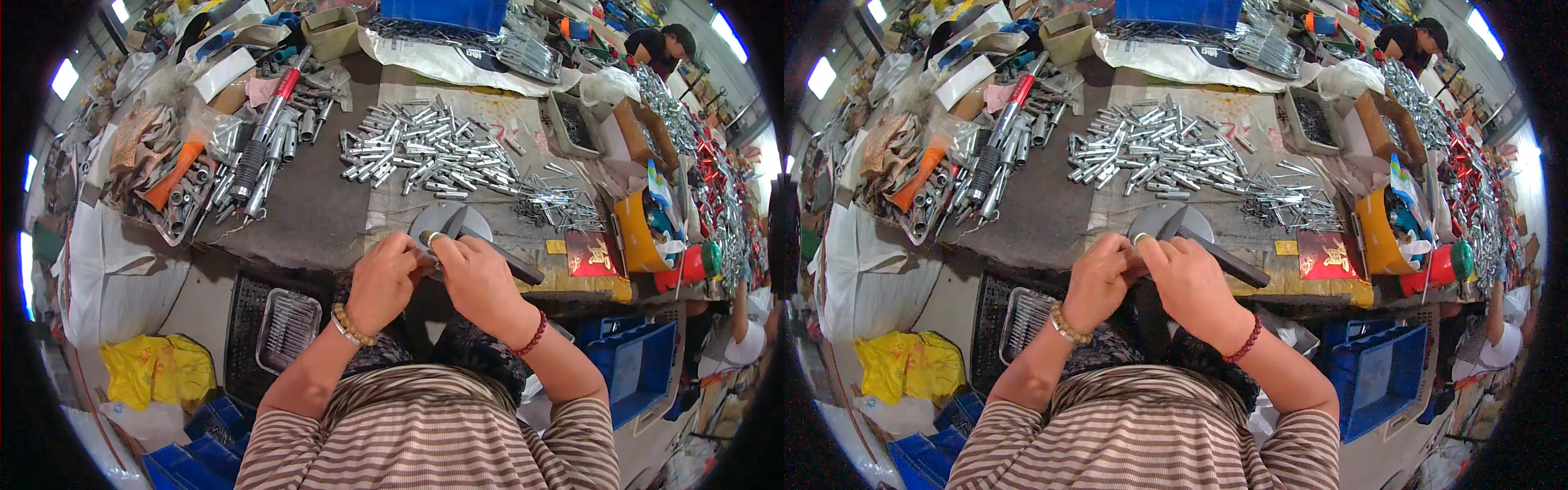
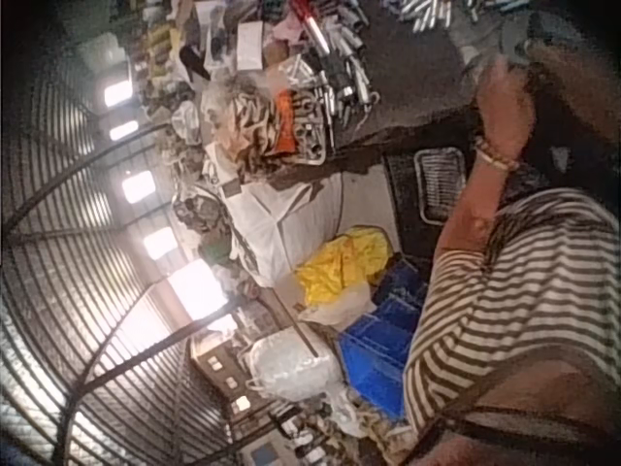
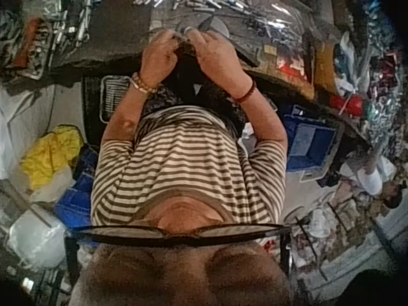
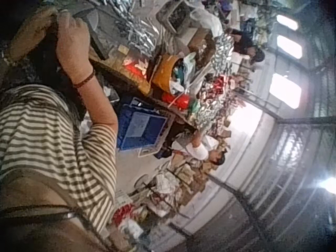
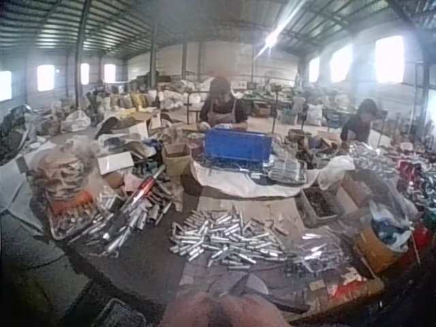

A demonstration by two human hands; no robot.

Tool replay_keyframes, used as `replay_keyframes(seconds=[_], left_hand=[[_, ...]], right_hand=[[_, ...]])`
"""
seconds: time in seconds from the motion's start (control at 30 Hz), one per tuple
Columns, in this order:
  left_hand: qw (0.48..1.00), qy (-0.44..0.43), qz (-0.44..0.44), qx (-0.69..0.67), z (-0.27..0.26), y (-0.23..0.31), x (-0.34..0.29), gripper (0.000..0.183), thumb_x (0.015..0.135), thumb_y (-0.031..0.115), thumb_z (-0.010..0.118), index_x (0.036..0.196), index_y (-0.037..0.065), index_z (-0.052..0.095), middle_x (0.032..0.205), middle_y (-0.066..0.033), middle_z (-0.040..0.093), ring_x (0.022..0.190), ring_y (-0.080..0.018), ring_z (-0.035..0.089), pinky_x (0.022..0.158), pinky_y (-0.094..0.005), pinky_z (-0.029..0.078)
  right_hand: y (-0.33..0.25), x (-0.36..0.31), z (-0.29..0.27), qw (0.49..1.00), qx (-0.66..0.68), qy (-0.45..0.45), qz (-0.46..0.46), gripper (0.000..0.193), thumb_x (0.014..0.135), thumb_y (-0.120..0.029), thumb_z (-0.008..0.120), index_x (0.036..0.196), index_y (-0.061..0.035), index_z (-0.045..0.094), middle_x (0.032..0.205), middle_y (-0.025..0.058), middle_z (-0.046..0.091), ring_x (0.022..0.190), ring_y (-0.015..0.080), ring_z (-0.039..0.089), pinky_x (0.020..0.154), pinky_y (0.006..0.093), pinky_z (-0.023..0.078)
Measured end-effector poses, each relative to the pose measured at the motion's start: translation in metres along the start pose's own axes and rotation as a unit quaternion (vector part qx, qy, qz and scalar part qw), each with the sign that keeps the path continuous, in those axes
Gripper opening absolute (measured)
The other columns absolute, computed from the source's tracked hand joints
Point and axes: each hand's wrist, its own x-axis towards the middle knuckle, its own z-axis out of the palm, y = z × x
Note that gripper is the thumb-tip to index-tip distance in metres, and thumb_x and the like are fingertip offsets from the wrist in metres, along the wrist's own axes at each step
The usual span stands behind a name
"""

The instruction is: The worker is assembling small metal hardware by inserting pins into metal plates and securing them with a hammer.

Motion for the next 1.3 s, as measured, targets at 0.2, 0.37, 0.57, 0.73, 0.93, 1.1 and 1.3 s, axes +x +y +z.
replay_keyframes(seconds=[0.2, 0.37, 0.57, 0.73, 0.93, 1.1, 1.3], left_hand=[[1.0, 0.007, 0.006, 0.0, 0.003, -0.004, -0.001, 0.013, 0.085, 0.005, 0.074, 0.097, 0.007, 0.073, 0.096, -0.0083, 0.065, 0.089, -0.0319, 0.066, 0.075, -0.0427, 0.054], [1.0, 0.0, 0.012, -0.01, 0.0, 0.0, -0.001, 0.014, 0.085, 0.004, 0.072, 0.099, 0.007, 0.073, 0.096, -0.0084, 0.065, 0.088, -0.0316, 0.066, 0.076, -0.0413, 0.054], [1.0, -0.002, -0.011, -0.021, 0.002, 0.0, 0.0, 0.008, 0.084, 0.008, 0.075, 0.093, 0.008, 0.074, 0.093, -0.0071, 0.064, 0.089, -0.0313, 0.066, 0.076, -0.0437, 0.053], [1.0, 0.001, 0.003, -0.004, 0.003, -0.004, -0.001, 0.009, 0.085, 0.007, 0.075, 0.094, 0.008, 0.074, 0.095, -0.008, 0.064, 0.09, -0.0311, 0.066, 0.075, -0.0442, 0.053], [1.0, 0.0, -0.002, -0.023, 0.002, -0.002, -0.001, 0.012, 0.086, 0.009, 0.07, 0.097, 0.008, 0.074, 0.097, -0.0085, 0.064, 0.088, -0.0301, 0.067, 0.075, -0.0403, 0.054], [1.0, 0.001, -0.007, -0.024, 0.002, -0.003, -0.002, 0.009, 0.087, 0.013, 0.071, 0.094, 0.007, 0.073, 0.096, -0.0083, 0.065, 0.086, -0.0299, 0.066, 0.074, -0.0406, 0.054], [1.0, 0.001, 0.006, -0.016, 0.002, -0.004, -0.002, 0.007, 0.086, 0.009, 0.07, 0.093, 0.007, 0.071, 0.097, -0.0097, 0.064, 0.086, -0.0313, 0.066, 0.074, -0.0417, 0.054]], right_hand=[[0.008, -0.007, 0.007, 1.0, 0.009, 0.015, -0.011, 0.03, 0.084, 0.004, 0.064, 0.113, -0.0025, 0.057, 0.088, 0.0137, 0.064, 0.087, 0.0358, 0.064, 0.075, 0.0471, 0.052], [0.022, -0.02, 0.021, 0.993, 0.093, 0.066, 0.041, 0.034, 0.083, 0.005, 0.069, 0.114, -0.0022, 0.058, 0.088, 0.0151, 0.066, 0.086, 0.0376, 0.065, 0.074, 0.0474, 0.052], [0.018, -0.012, 0.014, 0.981, 0.156, 0.052, 0.098, 0.036, 0.085, 0.004, 0.068, 0.118, -0.0028, 0.057, 0.091, 0.0172, 0.068, 0.086, 0.0399, 0.065, 0.075, 0.0466, 0.053], [0.016, -0.004, 0.007, 0.999, 0.037, 0.003, 0.015, 0.032, 0.088, 0.002, 0.064, 0.118, -0.005, 0.055, 0.091, 0.017, 0.067, 0.087, 0.0415, 0.065, 0.076, 0.0495, 0.053], [0.025, -0.012, 0.005, 0.995, 0.086, 0.008, 0.058, 0.033, 0.087, 0.002, 0.067, 0.117, -0.0037, 0.055, 0.088, 0.0169, 0.067, 0.088, 0.0408, 0.066, 0.073, 0.049, 0.053], [0.022, -0.016, 0.009, 0.981, 0.158, 0.049, 0.101, 0.036, 0.084, 0.005, 0.072, 0.115, -0.0019, 0.055, 0.091, 0.0163, 0.072, 0.087, 0.0386, 0.071, 0.073, 0.044, 0.056], [0.02, -0.008, 0.006, 0.988, 0.132, 0.017, 0.073, 0.033, 0.086, 0.003, 0.069, 0.116, -0.0039, 0.055, 0.089, 0.0152, 0.07, 0.088, 0.0399, 0.068, 0.073, 0.0469, 0.054]])
